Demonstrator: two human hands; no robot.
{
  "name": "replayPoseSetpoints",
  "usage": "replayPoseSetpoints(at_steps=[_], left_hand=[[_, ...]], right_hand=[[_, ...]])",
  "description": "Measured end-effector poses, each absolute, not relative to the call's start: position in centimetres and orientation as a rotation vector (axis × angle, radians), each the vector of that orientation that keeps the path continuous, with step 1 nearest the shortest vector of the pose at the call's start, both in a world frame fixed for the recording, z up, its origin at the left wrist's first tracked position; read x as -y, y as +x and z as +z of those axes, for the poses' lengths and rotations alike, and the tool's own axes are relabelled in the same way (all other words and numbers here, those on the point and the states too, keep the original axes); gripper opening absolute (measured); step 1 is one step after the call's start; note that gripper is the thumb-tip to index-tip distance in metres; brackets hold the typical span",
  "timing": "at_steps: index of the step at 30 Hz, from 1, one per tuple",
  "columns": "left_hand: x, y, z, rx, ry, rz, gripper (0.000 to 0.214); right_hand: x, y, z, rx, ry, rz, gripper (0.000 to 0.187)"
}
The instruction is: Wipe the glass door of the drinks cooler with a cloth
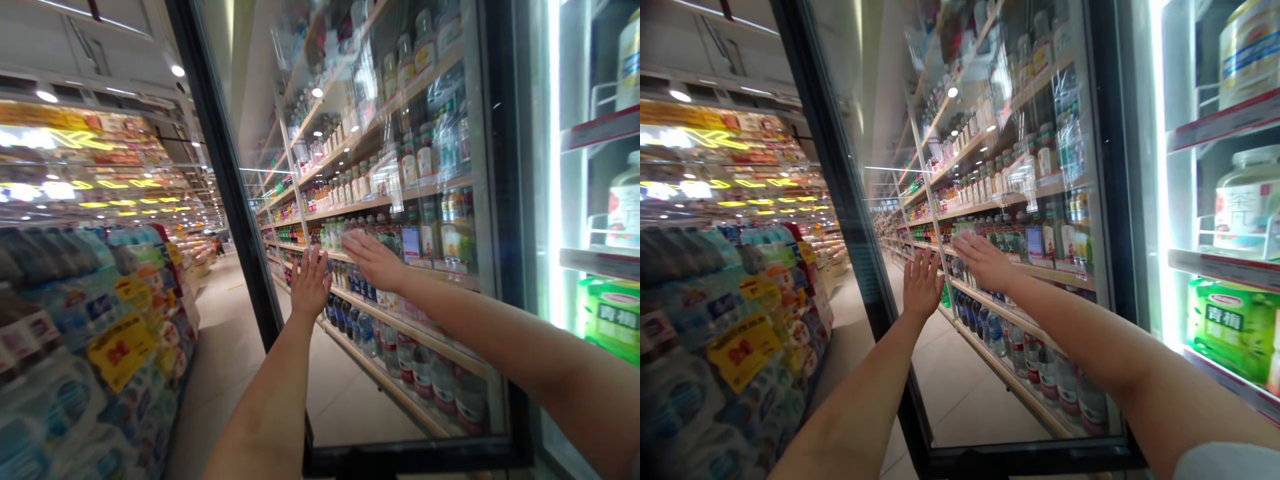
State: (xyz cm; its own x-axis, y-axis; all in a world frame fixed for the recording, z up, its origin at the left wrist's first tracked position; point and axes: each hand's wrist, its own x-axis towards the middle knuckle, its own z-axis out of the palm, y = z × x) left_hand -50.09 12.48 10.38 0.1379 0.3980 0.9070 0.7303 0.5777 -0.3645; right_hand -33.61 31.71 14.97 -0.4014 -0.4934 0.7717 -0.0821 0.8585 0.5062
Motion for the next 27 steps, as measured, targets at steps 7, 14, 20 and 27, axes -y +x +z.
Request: replayPoseSetpoints(at_steps=[7, 14, 20, 27], left_hand=[[-12.4, -49.8, 10.3, 1.530, -1.014, -0.330, 0.059], [-12.4, -49.8, 10.4, 1.528, -1.022, -0.340, 0.063], [-12.4, -49.9, 10.3, 1.541, -1.020, -0.330, 0.061], [-12.4, -49.8, 10.3, 1.524, -1.008, -0.328, 0.059]], right_hand=[[-32.2, -33.1, 14.8, 1.897, 0.297, -0.387, 0.061], [-32.4, -33.3, 14.2, 2.082, 0.716, -0.624, 0.057], [-31.7, -33.7, 15.8, 1.903, 0.277, -0.367, 0.060], [-31.3, -33.9, 14.6, 2.060, 0.532, -0.512, 0.060]])
